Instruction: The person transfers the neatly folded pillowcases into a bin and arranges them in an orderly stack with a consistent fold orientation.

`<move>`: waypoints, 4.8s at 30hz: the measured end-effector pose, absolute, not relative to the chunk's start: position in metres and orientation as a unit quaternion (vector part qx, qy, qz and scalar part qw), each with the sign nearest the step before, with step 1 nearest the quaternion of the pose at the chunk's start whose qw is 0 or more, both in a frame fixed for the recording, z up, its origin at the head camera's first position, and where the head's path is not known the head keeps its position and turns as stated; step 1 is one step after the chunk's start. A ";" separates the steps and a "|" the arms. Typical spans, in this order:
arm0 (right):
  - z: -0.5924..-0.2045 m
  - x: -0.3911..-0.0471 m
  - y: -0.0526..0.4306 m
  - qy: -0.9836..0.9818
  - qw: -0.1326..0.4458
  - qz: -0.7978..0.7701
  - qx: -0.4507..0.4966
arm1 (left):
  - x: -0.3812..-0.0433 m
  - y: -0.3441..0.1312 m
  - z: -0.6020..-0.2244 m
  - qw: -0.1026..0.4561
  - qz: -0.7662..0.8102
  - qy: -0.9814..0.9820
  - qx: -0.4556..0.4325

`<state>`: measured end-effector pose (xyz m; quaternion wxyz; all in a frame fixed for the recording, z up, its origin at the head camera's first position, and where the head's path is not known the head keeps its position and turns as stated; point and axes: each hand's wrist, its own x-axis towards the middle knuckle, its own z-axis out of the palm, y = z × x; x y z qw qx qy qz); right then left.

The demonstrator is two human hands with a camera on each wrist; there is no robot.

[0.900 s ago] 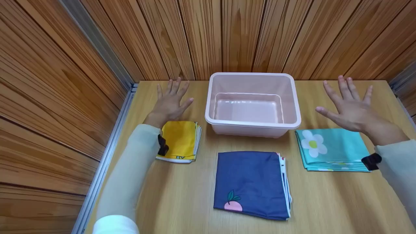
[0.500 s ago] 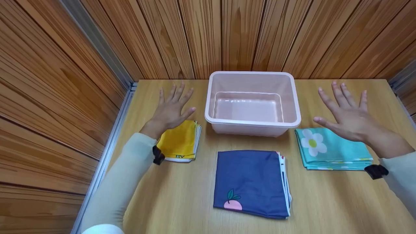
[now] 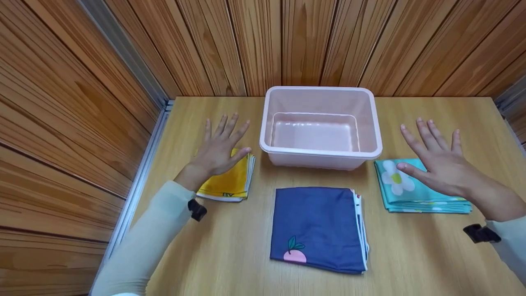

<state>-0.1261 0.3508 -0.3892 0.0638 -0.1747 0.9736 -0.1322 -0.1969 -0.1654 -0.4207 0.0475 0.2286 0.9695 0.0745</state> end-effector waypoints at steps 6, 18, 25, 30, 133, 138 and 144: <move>-0.398 -0.109 0.349 0.969 0.059 -0.147 -0.188 | -0.175 -0.169 -0.435 0.045 0.090 0.969 0.225; -0.415 -0.082 0.341 0.964 0.077 -0.173 -0.185 | -0.136 -0.159 -0.461 0.060 0.111 0.965 0.231; -0.424 -0.072 0.330 0.961 0.101 -0.175 -0.187 | -0.117 -0.143 -0.472 0.085 0.122 0.957 0.248; -0.434 -0.064 0.323 0.957 0.094 -0.185 -0.204 | -0.108 -0.132 -0.478 0.089 0.128 0.951 0.268; -0.526 -0.033 0.241 0.805 0.144 -0.560 0.131 | -0.070 -0.057 -0.550 0.175 0.715 0.677 0.012; -0.528 -0.031 0.238 0.832 0.122 -0.530 0.105 | -0.068 -0.058 -0.551 0.194 0.682 0.704 0.042; -0.530 -0.027 0.235 0.846 0.105 -0.522 0.031 | -0.064 -0.057 -0.555 0.176 0.673 0.713 0.087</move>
